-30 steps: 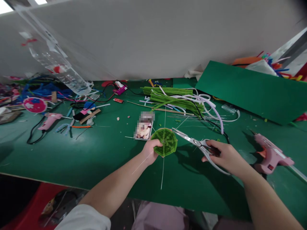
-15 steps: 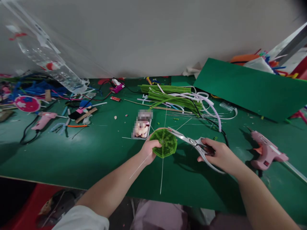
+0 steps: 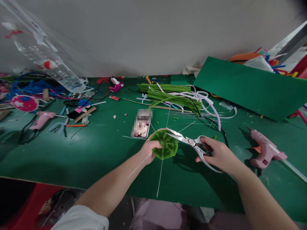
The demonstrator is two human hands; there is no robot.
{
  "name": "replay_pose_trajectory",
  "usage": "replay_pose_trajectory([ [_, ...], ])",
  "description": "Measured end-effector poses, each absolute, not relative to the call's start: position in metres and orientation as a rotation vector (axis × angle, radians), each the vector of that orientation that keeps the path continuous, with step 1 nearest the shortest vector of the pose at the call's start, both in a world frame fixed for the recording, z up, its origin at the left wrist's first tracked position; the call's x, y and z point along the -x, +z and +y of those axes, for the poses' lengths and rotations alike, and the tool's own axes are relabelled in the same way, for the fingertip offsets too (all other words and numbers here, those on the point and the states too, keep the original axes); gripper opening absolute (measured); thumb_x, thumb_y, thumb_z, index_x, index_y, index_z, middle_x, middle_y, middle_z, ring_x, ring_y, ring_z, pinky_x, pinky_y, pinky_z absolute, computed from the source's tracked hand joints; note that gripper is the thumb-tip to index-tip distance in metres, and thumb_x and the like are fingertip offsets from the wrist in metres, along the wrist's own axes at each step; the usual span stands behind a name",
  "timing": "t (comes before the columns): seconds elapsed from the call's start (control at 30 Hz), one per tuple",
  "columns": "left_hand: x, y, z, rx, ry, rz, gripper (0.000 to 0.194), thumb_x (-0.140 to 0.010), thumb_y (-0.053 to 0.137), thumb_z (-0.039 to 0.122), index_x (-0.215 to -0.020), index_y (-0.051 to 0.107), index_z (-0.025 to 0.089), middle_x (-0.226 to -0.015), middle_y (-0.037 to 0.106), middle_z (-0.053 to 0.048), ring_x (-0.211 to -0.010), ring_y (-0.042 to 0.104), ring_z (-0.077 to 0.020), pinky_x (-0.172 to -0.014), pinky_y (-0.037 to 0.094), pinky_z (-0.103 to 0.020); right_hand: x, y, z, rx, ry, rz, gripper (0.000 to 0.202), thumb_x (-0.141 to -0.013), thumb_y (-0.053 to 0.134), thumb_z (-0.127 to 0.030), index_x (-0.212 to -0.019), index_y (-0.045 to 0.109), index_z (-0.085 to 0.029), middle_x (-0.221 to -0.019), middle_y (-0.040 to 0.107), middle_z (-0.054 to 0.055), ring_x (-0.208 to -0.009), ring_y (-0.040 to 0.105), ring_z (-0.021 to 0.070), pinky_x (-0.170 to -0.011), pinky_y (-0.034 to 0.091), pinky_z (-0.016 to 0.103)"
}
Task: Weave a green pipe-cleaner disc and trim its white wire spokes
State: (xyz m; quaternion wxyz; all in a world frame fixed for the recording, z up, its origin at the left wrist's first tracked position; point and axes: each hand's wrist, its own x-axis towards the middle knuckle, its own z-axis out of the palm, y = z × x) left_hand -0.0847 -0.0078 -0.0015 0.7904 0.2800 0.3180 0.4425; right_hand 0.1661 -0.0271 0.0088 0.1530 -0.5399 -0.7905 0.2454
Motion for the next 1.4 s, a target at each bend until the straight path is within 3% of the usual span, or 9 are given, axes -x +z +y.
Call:
replay_pose_trajectory([
  [0.33, 0.085, -0.001, -0.008, -0.631, 0.945, 0.699, 0.065, -0.051, 0.048, 0.004, -0.115, 0.052, 0.016, -0.091, 0.066, -0.006, -0.085, 0.062, -0.0245, -0.069, 0.051, -0.037, -0.165, 0.008, -0.027, 1.54, 0.766, -2.242, 0.036, -0.066, 0.064, -0.045, -0.089, 0.054, -0.019, -0.066, 0.052, -0.001, -0.056, 0.045, 0.0127, -0.051, 0.036, 0.024],
  [0.5, 0.086, 0.002, -0.007, -0.706, 0.86, 0.672, 0.062, -0.056, 0.046, 0.006, -0.117, 0.05, 0.019, -0.097, 0.063, -0.008, -0.074, 0.064, -0.0222, -0.047, 0.049, -0.026, -0.163, 0.011, -0.027, 1.518, 1.113, -2.208, 0.023, -0.077, 0.053, -0.041, -0.08, 0.054, -0.018, -0.063, 0.057, -0.001, -0.055, 0.046, 0.012, -0.05, 0.035, 0.022],
  [0.63, 0.087, 0.007, -0.008, -0.734, 0.774, 0.652, 0.062, -0.061, 0.046, 0.009, -0.123, 0.043, 0.02, -0.095, 0.062, -0.011, -0.072, 0.064, -0.025, -0.032, 0.044, -0.02, -0.163, 0.007, -0.028, 1.508, 1.291, -2.117, 0.03, -0.078, 0.052, -0.046, -0.083, 0.057, -0.017, -0.064, 0.059, 0.0, -0.053, 0.045, 0.0111, -0.047, 0.032, 0.022],
  [1.07, 0.086, 0.013, -0.013, -0.779, 0.831, 0.64, 0.05, -0.068, 0.048, 0.017, -0.118, 0.048, 0.02, -0.096, 0.059, -0.009, -0.048, 0.06, -0.0125, -0.032, 0.046, -0.02, -0.16, 0.013, -0.034, 1.425, 1.666, -1.92, 0.044, -0.075, 0.049, -0.057, -0.087, 0.055, -0.015, -0.062, 0.046, -0.001, -0.051, 0.043, 0.0103, -0.044, 0.04, 0.021],
  [1.3, 0.086, 0.015, -0.01, -0.741, 0.827, 0.841, 0.065, -0.057, 0.049, 0.014, -0.122, 0.045, 0.016, -0.076, 0.064, -0.007, -0.039, 0.056, -0.0152, -0.026, 0.04, -0.022, -0.157, 0.008, -0.04, 1.447, 1.521, -1.998, 0.034, -0.079, 0.048, -0.05, -0.084, 0.054, -0.017, -0.062, 0.048, -0.001, -0.052, 0.041, 0.01, -0.044, 0.037, 0.019],
  [1.4, 0.086, 0.017, -0.011, -0.716, 0.851, 0.879, 0.066, -0.055, 0.049, 0.014, -0.121, 0.046, 0.015, -0.061, 0.06, -0.002, -0.035, 0.054, -0.0157, -0.025, 0.04, -0.023, -0.156, 0.008, -0.042, 1.409, 1.538, -2.015, 0.04, -0.079, 0.044, -0.056, -0.087, 0.053, -0.018, -0.063, 0.049, -0.001, -0.053, 0.041, 0.0105, -0.044, 0.036, 0.019],
])
